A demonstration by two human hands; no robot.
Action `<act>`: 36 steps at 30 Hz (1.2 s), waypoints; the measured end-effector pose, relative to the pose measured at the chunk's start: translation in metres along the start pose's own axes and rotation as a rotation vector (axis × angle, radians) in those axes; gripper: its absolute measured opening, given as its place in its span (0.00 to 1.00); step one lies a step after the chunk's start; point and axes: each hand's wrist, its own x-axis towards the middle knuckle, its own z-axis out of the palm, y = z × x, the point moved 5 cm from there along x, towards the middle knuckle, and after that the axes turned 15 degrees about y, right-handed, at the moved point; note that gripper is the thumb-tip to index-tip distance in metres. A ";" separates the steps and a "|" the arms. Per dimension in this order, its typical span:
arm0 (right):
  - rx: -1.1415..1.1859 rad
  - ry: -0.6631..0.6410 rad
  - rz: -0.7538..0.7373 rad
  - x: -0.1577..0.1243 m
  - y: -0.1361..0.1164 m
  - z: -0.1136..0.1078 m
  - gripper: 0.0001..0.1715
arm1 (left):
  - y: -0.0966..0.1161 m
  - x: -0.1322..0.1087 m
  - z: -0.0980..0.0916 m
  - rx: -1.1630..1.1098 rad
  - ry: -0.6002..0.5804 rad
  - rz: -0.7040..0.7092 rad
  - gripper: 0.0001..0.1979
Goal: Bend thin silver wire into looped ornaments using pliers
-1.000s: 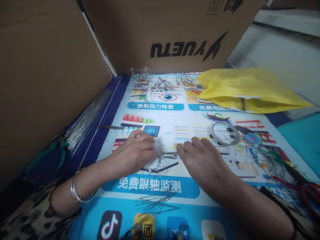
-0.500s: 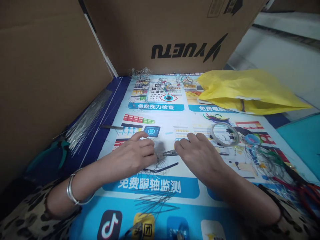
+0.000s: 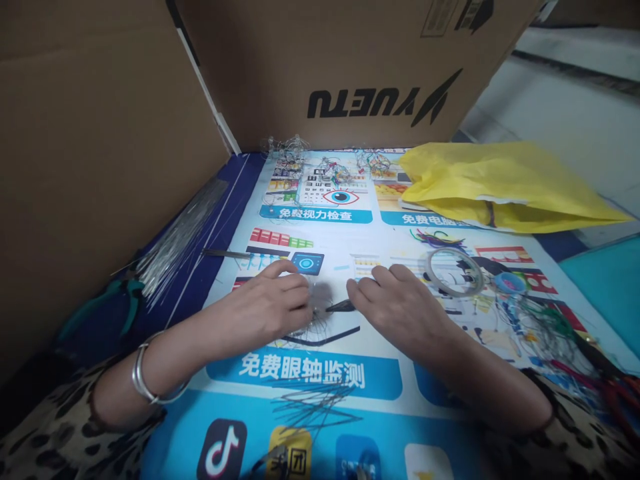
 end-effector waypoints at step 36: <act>0.151 -0.136 0.232 -0.009 0.010 0.000 0.09 | 0.012 -0.006 0.004 -0.088 -0.026 -0.167 0.07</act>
